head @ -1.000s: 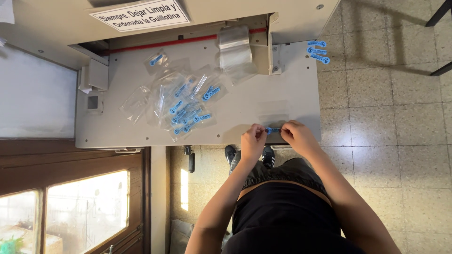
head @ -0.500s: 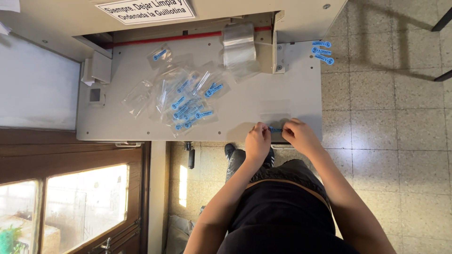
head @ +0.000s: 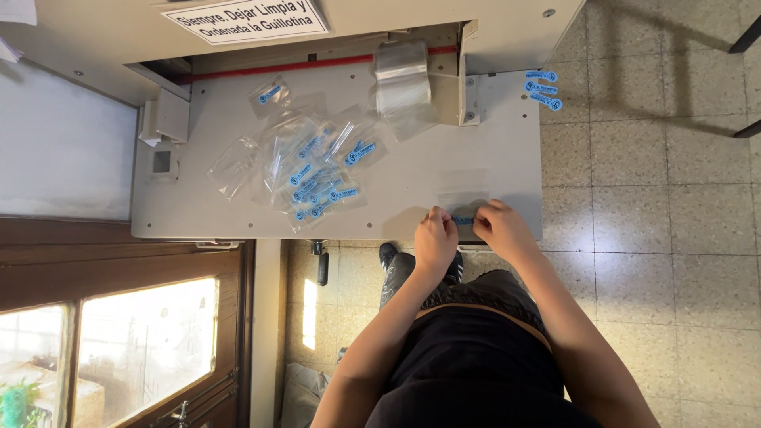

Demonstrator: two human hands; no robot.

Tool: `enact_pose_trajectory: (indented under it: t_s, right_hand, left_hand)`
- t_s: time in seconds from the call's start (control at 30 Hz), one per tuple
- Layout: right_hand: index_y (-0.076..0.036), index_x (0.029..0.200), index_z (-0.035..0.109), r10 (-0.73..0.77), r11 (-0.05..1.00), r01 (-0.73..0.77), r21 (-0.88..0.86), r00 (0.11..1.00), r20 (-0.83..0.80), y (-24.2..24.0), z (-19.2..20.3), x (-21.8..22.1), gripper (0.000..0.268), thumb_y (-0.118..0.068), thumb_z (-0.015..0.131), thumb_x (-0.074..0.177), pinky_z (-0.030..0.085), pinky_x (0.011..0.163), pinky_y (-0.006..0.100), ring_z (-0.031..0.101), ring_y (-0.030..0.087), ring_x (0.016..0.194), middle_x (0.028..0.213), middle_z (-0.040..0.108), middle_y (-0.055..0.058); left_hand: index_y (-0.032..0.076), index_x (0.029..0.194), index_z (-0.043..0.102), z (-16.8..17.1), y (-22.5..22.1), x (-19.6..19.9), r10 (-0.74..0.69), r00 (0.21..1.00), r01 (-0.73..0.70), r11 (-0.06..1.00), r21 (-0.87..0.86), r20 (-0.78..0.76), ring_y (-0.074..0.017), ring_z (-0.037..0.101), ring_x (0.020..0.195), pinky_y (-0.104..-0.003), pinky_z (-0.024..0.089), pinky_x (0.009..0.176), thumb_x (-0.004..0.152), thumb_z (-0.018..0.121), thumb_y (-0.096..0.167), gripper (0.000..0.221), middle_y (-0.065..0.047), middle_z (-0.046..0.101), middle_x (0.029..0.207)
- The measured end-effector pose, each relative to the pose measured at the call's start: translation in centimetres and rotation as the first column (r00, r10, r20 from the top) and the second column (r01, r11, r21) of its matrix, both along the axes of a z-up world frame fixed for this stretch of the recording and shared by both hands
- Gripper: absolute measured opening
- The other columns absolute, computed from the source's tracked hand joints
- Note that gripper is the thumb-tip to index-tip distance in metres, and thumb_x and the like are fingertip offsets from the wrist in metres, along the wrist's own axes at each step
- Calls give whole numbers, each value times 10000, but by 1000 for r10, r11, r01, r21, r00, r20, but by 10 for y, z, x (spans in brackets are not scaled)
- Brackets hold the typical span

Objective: The person is picking up small blue labels and placing them into small, clear plastic bags on a work surface.

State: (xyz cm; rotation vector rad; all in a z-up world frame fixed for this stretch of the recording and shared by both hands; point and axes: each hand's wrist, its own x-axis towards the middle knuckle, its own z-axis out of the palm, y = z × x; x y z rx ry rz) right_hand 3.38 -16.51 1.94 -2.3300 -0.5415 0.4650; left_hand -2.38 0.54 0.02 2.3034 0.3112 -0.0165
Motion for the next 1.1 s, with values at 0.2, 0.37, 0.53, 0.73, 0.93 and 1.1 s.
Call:
enact_pose_trajectory:
  t_s: [0.2,0.37,0.53,0.73,0.93,1.1]
  right_hand:
    - [-25,788,641,-4,999,4,-33,1000,9,3,1,2,268,-171,619,1012,510,535,352,639,289,616,740,525,76]
    - [-31,772,636,-5,999,4,-47,1000,-27,3,3,5,286,-191,620,1009,487,531,358,621,302,606,743,526,86]
    - [-39,747,615,-2,998,-1,-59,999,-38,4,1,7,327,-227,616,1015,476,525,347,606,284,588,728,506,74]
    - [-49,765,636,-6,997,4,-74,1000,-25,4,0,4,292,-213,624,1007,481,525,347,612,301,604,742,516,75]
    - [-50,781,646,-19,997,17,-81,999,-32,4,-4,4,299,-242,636,1010,486,519,357,625,318,627,766,532,77]
    - [-69,891,679,67,958,-40,-286,994,88,6,-11,-1,262,-291,597,1003,551,623,434,663,390,805,940,607,101]
  left_hand:
    - [44,904,533,1,1,1,-13,1000,13,1000,-7,7,-437,716,737,-417,583,561,923,549,24,31,-209,659,791]
    - [50,898,518,-3,4,2,-40,999,40,999,-22,2,-441,708,744,-431,578,555,925,546,7,58,-199,646,783]
    - [46,905,511,-7,3,2,-54,999,54,999,-5,-9,-431,709,738,-430,580,558,923,546,-12,70,-196,636,773]
    - [63,897,477,-15,1,3,-82,997,82,994,69,-1,-411,694,736,-416,577,590,937,525,16,78,-172,604,745]
    - [42,942,480,-9,-3,5,-117,991,126,979,157,-69,-359,697,751,-385,583,668,981,489,28,42,-145,602,772]
    - [36,1003,467,3,-11,2,-159,975,203,917,344,-152,-349,645,861,-397,568,714,918,530,25,107,-141,582,869]
